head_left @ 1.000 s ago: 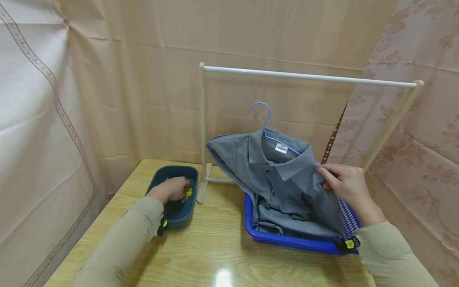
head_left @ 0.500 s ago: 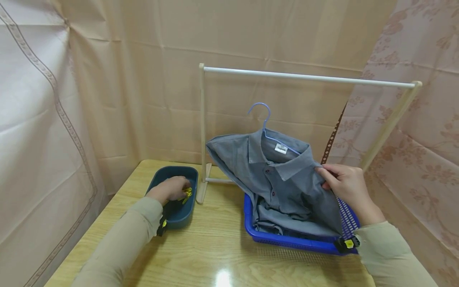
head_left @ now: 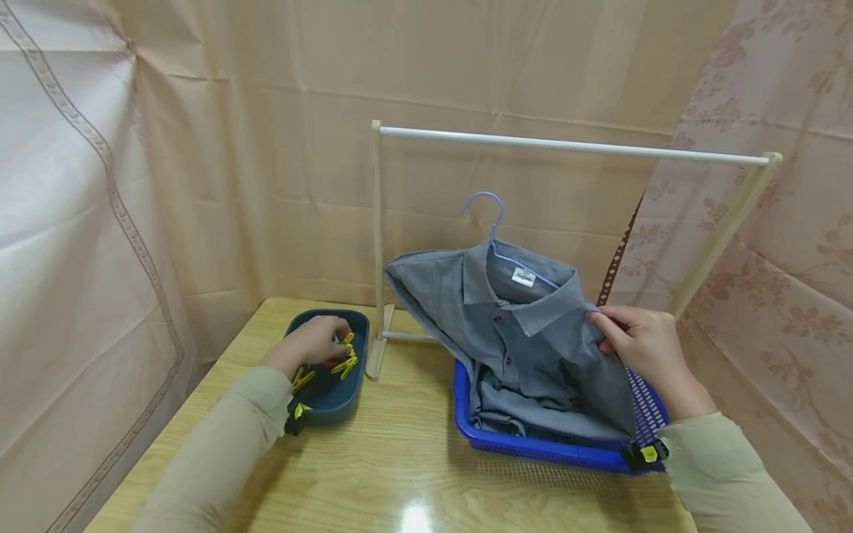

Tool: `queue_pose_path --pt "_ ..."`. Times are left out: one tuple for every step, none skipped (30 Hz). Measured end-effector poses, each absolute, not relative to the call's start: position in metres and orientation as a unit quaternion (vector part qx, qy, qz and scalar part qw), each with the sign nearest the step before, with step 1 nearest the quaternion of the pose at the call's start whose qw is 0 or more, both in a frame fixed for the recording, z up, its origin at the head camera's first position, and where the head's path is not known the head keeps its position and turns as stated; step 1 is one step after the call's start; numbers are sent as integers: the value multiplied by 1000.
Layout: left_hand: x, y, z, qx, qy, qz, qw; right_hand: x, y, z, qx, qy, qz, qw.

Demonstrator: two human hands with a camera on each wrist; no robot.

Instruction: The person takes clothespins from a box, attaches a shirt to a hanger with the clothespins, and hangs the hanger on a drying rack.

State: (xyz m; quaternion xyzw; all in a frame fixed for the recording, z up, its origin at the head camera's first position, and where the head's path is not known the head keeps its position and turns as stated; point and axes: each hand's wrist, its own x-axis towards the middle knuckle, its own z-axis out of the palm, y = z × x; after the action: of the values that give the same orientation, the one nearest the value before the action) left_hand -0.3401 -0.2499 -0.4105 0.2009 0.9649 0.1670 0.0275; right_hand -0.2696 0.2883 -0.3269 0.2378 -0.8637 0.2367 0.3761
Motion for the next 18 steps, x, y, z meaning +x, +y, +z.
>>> queue_pose_path --pt "-339 -250 -409 201 964 175 19 -269 288 -327 239 -863 237 377" --pt "-339 -251 -408 203 962 182 11 -269 288 -326 239 -863 237 377" --pt "-338 -251 -406 205 960 190 4 -269 288 -326 240 -863 236 378" --pt "-338 -252 -405 204 959 198 -1 -269 288 -326 241 -863 236 378" --pt "-338 -253 -405 203 958 205 -6 -269 288 -326 241 -863 236 377" --pt "-337 -253 -404 199 957 212 -10 -268 288 -326 241 -863 235 377" --pt "-337 -254 -404 196 956 218 -12 -268 288 -326 241 -863 236 376" --pt "-337 -255 -404 193 955 224 -13 -268 288 -326 240 -864 236 375" --pt "-337 -256 -404 189 954 230 -14 -267 288 -326 239 -864 236 374" --pt "-337 -257 -403 182 955 235 -13 -267 288 -326 239 -864 237 373" --pt "-338 -258 -403 179 954 240 -14 -267 288 -326 239 -865 237 372" --pt "-338 -259 -402 179 953 245 -16 -267 288 -326 238 -866 236 372" --pt "-338 -260 -401 179 951 250 -18 -266 288 -326 237 -866 236 372" --pt "-337 -261 -399 181 949 256 -21 -266 288 -326 236 -867 236 371" --pt "-336 -261 -397 183 947 262 -25 -266 288 -326 236 -867 233 371" --pt "-335 -261 -395 184 945 268 -29 -266 288 -325 235 -868 230 372" --pt "-333 -261 -392 187 943 272 -34 -266 288 -325 234 -869 226 373" --pt "-331 -261 -390 189 942 276 -39 -266 288 -325 233 -869 223 375"
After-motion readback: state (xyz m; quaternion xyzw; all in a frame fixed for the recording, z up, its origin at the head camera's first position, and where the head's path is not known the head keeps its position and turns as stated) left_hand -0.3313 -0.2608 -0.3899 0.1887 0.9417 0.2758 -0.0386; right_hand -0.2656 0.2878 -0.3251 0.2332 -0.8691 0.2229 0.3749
